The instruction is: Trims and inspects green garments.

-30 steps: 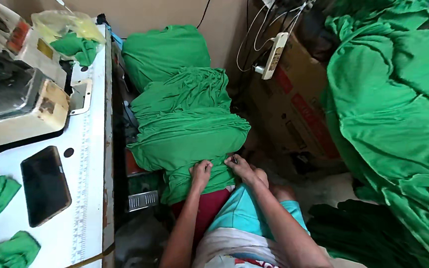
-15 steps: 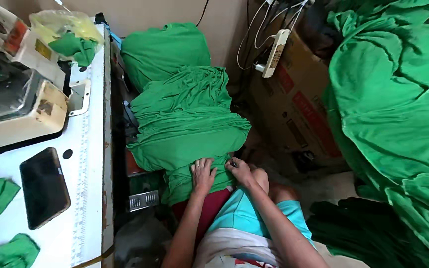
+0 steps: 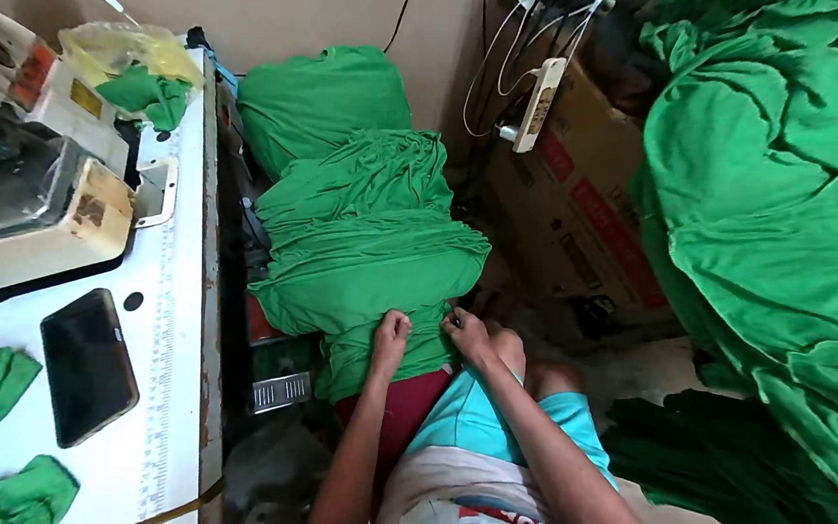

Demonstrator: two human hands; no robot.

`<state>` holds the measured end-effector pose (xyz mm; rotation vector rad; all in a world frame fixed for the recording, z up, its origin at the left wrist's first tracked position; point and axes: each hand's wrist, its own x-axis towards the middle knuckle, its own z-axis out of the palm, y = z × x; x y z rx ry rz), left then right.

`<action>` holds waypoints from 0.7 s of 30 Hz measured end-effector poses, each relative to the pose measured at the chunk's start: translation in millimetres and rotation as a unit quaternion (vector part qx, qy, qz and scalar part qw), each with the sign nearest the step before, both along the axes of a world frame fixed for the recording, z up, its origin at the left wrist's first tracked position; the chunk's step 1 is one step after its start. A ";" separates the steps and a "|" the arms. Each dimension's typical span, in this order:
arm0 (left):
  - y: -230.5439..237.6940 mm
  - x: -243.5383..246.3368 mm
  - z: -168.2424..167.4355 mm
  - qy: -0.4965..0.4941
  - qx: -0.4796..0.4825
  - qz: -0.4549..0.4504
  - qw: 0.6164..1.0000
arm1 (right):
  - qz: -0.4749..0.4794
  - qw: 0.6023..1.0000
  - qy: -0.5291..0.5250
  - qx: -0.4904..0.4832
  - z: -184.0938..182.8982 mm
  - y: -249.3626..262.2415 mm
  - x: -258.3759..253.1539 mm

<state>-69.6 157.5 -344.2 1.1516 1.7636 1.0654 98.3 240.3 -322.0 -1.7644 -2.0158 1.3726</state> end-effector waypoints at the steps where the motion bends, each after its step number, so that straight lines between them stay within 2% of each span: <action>1: 0.4 3.0 -0.1 0.043 -0.002 -0.015 0.999 | 0.004 1.000 0.002 0.003 1.1 -0.4 0.2; 4: 5.8 16.9 6.9 0.194 -0.045 -0.079 0.977 | 0.008 0.999 0.041 0.027 -0.7 -2.0 2.3; 6: 9.4 24.3 8.6 0.222 -0.066 -0.073 0.970 | 0.006 0.996 0.073 0.043 -2.2 -4.5 4.1; 8: 9.7 22.6 7.3 0.169 -0.058 -0.023 0.984 | -0.007 0.996 0.071 0.050 -0.3 -6.3 4.6; 11: 2.4 14.6 -0.5 0.039 0.002 0.091 0.995 | -0.029 0.997 0.046 0.048 0.5 -6.0 4.8; 13: -3.4 14.0 -1.2 0.041 0.024 0.130 0.990 | -0.034 0.997 0.050 0.052 -1.5 -4.8 4.0; 16: -3.7 18.2 3.9 0.162 0.004 0.063 0.985 | -0.038 0.992 0.094 0.077 -6.7 -4.7 4.3; 18: 2.8 21.6 6.2 0.233 -0.044 0.003 0.971 | -0.038 0.987 0.126 0.089 -9.1 -5.6 7.3; 21: 8.7 21.0 9.5 0.227 -0.050 -0.039 0.972 | -0.048 0.981 0.155 0.102 -6.5 -7.4 12.5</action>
